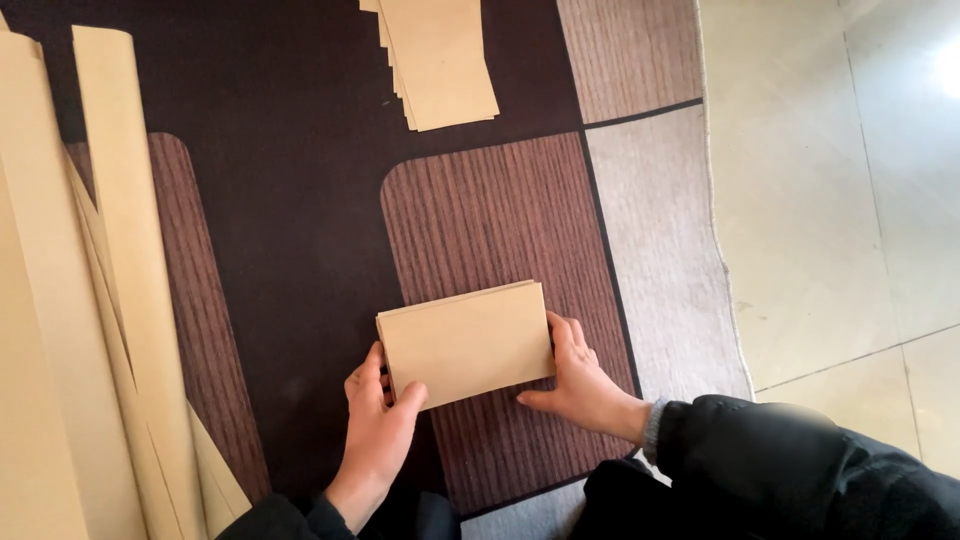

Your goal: Folding pre-cut brown paper sheets into bags on a floor mat.

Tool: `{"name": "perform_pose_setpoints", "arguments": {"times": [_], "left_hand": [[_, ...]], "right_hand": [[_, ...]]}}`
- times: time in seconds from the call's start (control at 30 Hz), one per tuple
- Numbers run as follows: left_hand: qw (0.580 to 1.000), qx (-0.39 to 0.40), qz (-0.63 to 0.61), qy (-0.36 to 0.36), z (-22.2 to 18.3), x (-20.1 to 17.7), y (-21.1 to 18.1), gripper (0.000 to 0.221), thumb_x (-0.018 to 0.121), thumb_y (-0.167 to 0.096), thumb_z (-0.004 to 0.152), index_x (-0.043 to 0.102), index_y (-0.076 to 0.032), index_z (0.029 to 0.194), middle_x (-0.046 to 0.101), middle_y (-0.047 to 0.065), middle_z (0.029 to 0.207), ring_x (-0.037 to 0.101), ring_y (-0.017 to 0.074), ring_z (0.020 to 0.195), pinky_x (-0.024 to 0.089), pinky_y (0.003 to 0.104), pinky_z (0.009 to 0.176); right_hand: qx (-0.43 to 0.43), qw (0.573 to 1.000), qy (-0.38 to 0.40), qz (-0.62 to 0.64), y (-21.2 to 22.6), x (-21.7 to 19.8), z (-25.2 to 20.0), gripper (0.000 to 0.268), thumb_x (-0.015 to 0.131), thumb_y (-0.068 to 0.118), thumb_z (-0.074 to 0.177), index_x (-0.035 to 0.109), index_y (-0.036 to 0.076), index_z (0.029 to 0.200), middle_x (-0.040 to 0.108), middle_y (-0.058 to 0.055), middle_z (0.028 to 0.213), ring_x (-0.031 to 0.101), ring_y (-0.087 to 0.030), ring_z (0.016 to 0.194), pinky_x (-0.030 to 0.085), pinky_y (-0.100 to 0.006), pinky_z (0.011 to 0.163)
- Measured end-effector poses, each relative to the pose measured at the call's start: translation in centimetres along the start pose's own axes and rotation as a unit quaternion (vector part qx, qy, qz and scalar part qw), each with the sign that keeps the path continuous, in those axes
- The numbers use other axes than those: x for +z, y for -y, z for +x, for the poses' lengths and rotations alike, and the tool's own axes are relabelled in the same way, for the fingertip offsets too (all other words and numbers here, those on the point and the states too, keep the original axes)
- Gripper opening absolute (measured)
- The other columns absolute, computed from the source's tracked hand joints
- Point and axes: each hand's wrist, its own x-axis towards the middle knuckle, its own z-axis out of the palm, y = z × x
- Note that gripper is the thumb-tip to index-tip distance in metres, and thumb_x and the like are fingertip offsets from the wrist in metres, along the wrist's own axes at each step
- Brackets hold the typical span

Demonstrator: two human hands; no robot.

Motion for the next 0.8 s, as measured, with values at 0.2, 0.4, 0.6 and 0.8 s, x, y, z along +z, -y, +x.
{"name": "perform_pose_setpoints", "arguments": {"times": [0.2, 0.4, 0.6, 0.8], "left_hand": [[0.999, 0.029, 0.022, 0.016, 0.5, 0.1, 0.2, 0.091, 0.06, -0.022, 0.091, 0.014, -0.004, 0.167, 0.031, 0.011, 0.152, 0.047, 0.0215, 0.127, 0.043, 0.035, 0.108], [0.998, 0.048, 0.001, 0.031, 0.6, 0.4, -0.5, 0.093, 0.059, -0.022, 0.091, 0.01, -0.003, 0.167, 0.025, 0.013, 0.16, 0.043, 0.0246, 0.139, 0.04, 0.039, 0.116], [0.996, 0.086, -0.023, 0.03, 2.4, 0.9, 0.5, 0.093, 0.061, -0.018, 0.089, 0.012, 0.0, 0.166, 0.027, 0.018, 0.16, 0.048, 0.0282, 0.137, 0.046, 0.04, 0.114], [0.995, 0.09, -0.005, 0.039, 2.9, 1.2, -0.3, 0.094, 0.063, -0.022, 0.088, 0.013, 0.001, 0.165, 0.025, 0.016, 0.162, 0.043, 0.0274, 0.142, 0.04, 0.04, 0.117]], "right_hand": [[0.015, 0.999, -0.025, -0.017, -0.1, -0.2, 0.2, 0.115, 0.089, 0.023, 0.079, 0.013, 0.005, 0.163, 0.034, -0.017, 0.15, 0.046, -0.041, 0.137, 0.042, -0.056, 0.115], [-0.001, 0.997, -0.067, -0.04, -1.2, -0.2, 0.8, 0.108, 0.087, 0.021, 0.079, 0.019, 0.002, 0.161, 0.036, -0.018, 0.15, 0.049, -0.042, 0.131, 0.041, -0.056, 0.112], [-0.038, 0.99, -0.124, -0.062, -1.7, -0.6, 1.6, 0.101, 0.085, 0.025, 0.079, 0.026, 0.003, 0.158, 0.045, -0.017, 0.138, 0.055, -0.037, 0.122, 0.041, -0.052, 0.107], [-0.015, 0.991, -0.117, -0.057, -0.8, -1.7, 1.5, 0.097, 0.083, 0.02, 0.08, 0.027, 0.003, 0.158, 0.046, -0.016, 0.14, 0.056, -0.037, 0.122, 0.043, -0.052, 0.107]]}}
